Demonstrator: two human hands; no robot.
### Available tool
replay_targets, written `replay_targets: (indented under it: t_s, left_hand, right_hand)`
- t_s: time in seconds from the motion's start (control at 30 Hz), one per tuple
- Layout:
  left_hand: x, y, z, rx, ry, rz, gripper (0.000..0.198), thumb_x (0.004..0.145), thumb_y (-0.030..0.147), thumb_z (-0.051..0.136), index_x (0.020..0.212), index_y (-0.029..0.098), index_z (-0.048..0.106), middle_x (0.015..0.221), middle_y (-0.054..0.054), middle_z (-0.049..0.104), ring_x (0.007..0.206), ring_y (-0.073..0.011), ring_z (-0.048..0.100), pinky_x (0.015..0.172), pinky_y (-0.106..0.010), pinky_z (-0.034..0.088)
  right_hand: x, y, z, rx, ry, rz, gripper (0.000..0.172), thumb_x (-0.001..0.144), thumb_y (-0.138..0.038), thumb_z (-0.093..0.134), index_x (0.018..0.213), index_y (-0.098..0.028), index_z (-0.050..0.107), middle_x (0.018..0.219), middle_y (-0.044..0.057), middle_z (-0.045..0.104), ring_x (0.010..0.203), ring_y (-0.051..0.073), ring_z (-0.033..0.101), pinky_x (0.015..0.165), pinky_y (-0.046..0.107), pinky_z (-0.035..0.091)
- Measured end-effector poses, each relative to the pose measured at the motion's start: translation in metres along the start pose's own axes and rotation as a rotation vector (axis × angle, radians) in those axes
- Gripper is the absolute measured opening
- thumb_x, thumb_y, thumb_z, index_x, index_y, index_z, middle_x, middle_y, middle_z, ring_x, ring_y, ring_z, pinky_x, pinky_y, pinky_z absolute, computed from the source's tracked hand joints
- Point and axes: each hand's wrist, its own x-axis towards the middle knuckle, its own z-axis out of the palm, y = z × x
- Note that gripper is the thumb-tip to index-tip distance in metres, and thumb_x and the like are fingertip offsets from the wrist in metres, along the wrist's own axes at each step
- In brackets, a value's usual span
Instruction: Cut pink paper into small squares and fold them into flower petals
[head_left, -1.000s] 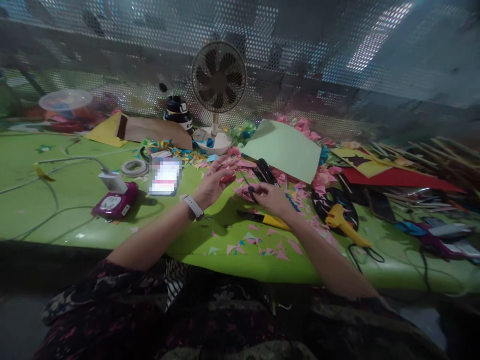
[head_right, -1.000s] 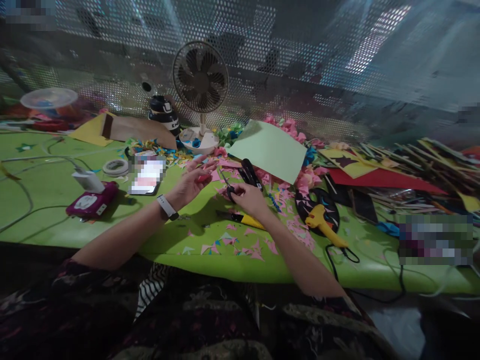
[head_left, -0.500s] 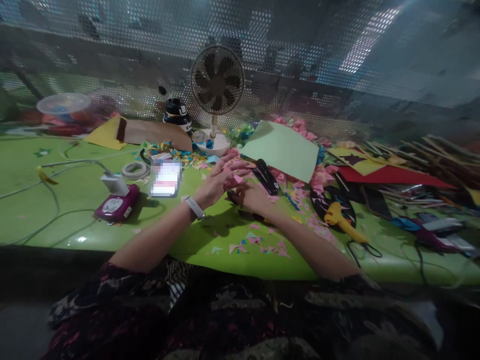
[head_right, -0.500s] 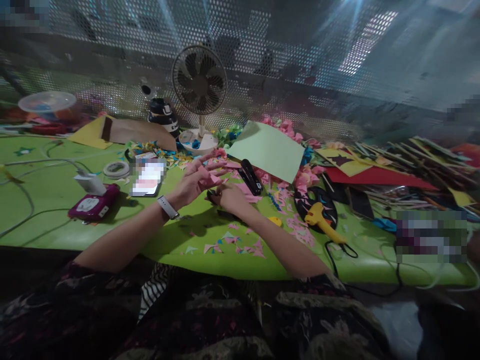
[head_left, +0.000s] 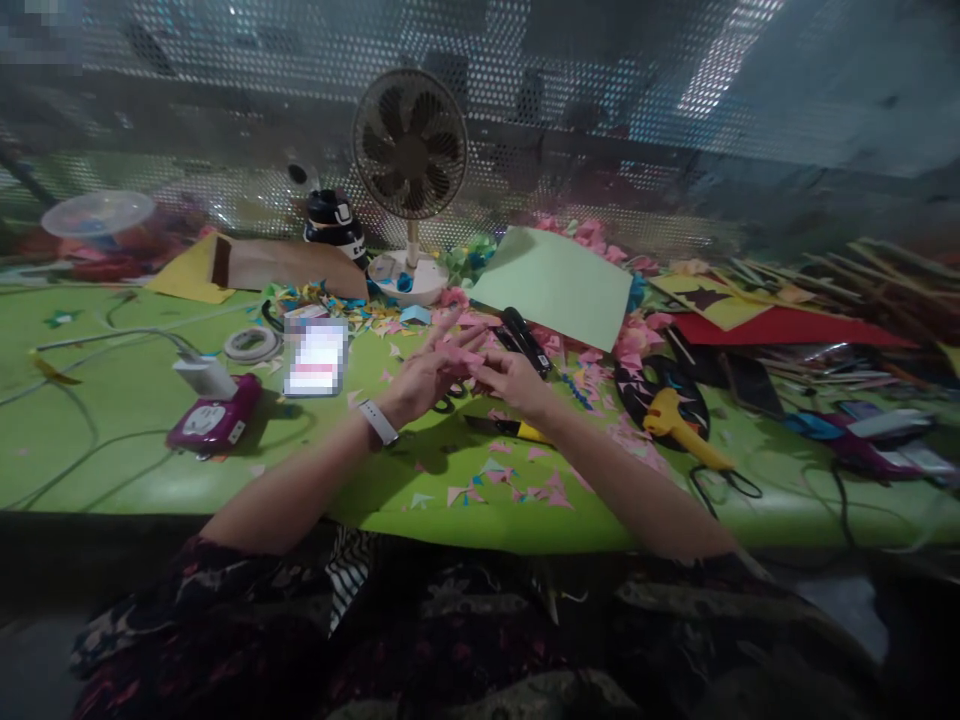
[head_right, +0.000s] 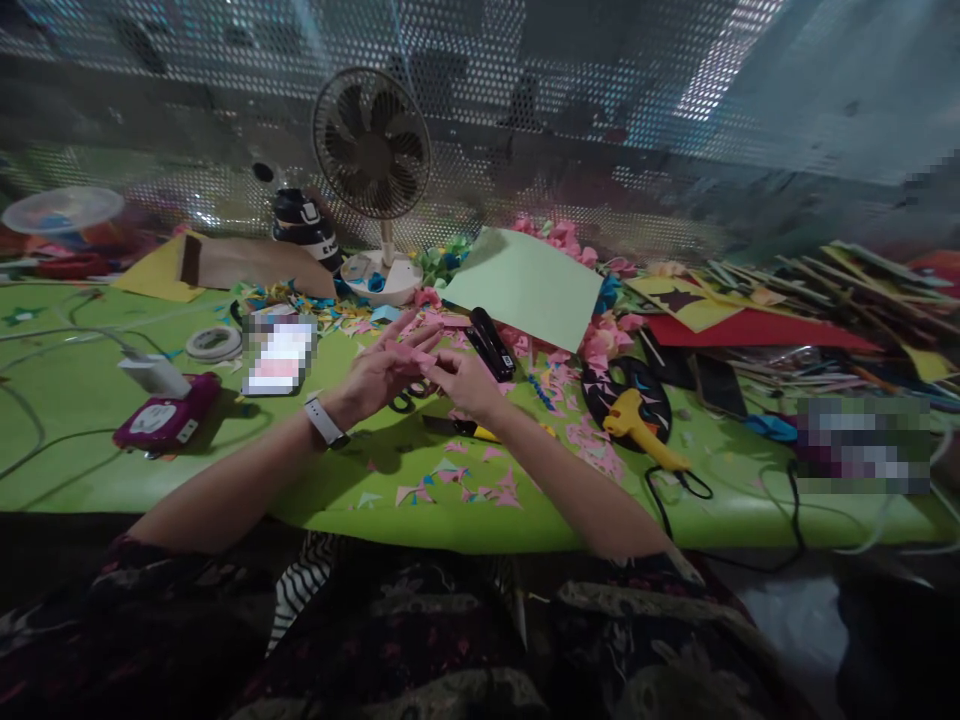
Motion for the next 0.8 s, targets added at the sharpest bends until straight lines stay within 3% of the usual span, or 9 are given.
replay_targets:
  t_s: [0.1, 0.2, 0.33, 0.43, 0.57, 0.67, 0.73, 0.8]
  left_hand:
    - [-0.002, 0.000, -0.001, 0.059, -0.002, -0.063, 0.067, 0.074, 0.008, 0.067, 0.138, 0.029, 0.058, 0.131, -0.006, 0.069, 0.096, -0.0138, 0.072, 0.088, -0.027, 0.055]
    - [-0.002, 0.004, -0.006, 0.154, -0.001, -0.087, 0.067, 0.074, 0.011, 0.073, 0.138, 0.027, 0.059, 0.105, -0.003, 0.077, 0.073, -0.0090, 0.069, 0.079, -0.024, 0.056]
    - [0.002, 0.014, -0.018, 0.372, -0.056, -0.123, 0.059, 0.071, 0.021, 0.084, 0.127, 0.018, 0.066, 0.087, -0.004, 0.077, 0.079, -0.0147, 0.073, 0.077, -0.026, 0.057]
    - [0.004, 0.026, -0.026, 0.557, -0.169, -0.283, 0.045, 0.066, 0.028, 0.089, 0.106, 0.013, 0.074, 0.087, -0.008, 0.078, 0.080, -0.0161, 0.073, 0.075, -0.026, 0.056]
    - [0.004, 0.039, -0.030, 0.745, -0.346, -0.463, 0.029, 0.068, 0.035, 0.088, 0.082, 0.013, 0.076, 0.072, -0.003, 0.073, 0.061, -0.0089, 0.063, 0.060, -0.019, 0.049]
    - [0.003, 0.043, -0.030, 0.823, -0.438, -0.546, 0.025, 0.068, 0.035, 0.086, 0.075, 0.014, 0.075, 0.064, 0.001, 0.068, 0.057, -0.0069, 0.058, 0.057, -0.017, 0.046]
    - [0.003, 0.047, -0.030, 0.853, -0.454, -0.573, 0.023, 0.068, 0.035, 0.086, 0.075, 0.015, 0.075, 0.066, 0.000, 0.069, 0.059, -0.0079, 0.059, 0.059, -0.018, 0.047]
    - [0.005, 0.053, -0.032, 0.885, -0.346, -0.524, 0.023, 0.069, 0.034, 0.085, 0.073, 0.014, 0.074, 0.066, -0.001, 0.069, 0.058, -0.0083, 0.059, 0.059, -0.019, 0.048]
  right_hand:
    - [0.001, -0.001, -0.008, 0.020, 0.071, -0.027, 0.042, 0.071, -0.060, 0.073, 0.078, -0.021, 0.059, 0.068, -0.002, 0.059, 0.064, 0.014, 0.058, 0.062, 0.029, 0.051]
    - [0.003, -0.002, -0.019, -0.030, 0.115, -0.070, 0.045, 0.070, -0.063, 0.073, 0.074, -0.021, 0.058, 0.064, -0.002, 0.057, 0.058, 0.013, 0.055, 0.059, 0.028, 0.050]
    - [0.000, -0.001, -0.028, -0.119, 0.089, -0.075, 0.041, 0.077, -0.060, 0.070, 0.075, -0.020, 0.058, 0.062, -0.001, 0.057, 0.055, 0.011, 0.051, 0.055, 0.027, 0.045]
    - [-0.002, 0.004, -0.028, -0.108, 0.017, -0.057, 0.037, 0.080, -0.055, 0.070, 0.080, -0.019, 0.061, 0.066, 0.000, 0.059, 0.056, 0.012, 0.053, 0.053, 0.027, 0.045]
    - [-0.002, 0.012, -0.022, -0.168, -0.207, -0.112, 0.029, 0.084, -0.046, 0.068, 0.085, -0.017, 0.067, 0.078, 0.003, 0.066, 0.064, 0.014, 0.058, 0.059, 0.029, 0.049]
    - [-0.003, 0.016, -0.018, -0.227, -0.283, -0.180, 0.026, 0.086, -0.043, 0.066, 0.081, -0.018, 0.068, 0.079, 0.004, 0.066, 0.067, 0.014, 0.058, 0.060, 0.029, 0.049]
    - [-0.004, 0.015, -0.018, -0.210, -0.272, -0.177, 0.025, 0.086, -0.041, 0.066, 0.080, -0.018, 0.067, 0.079, 0.003, 0.065, 0.067, 0.014, 0.058, 0.060, 0.028, 0.049]
    - [-0.005, 0.011, -0.022, -0.172, -0.216, -0.138, 0.022, 0.086, -0.039, 0.067, 0.082, -0.018, 0.067, 0.078, 0.003, 0.066, 0.065, 0.013, 0.058, 0.059, 0.027, 0.049]
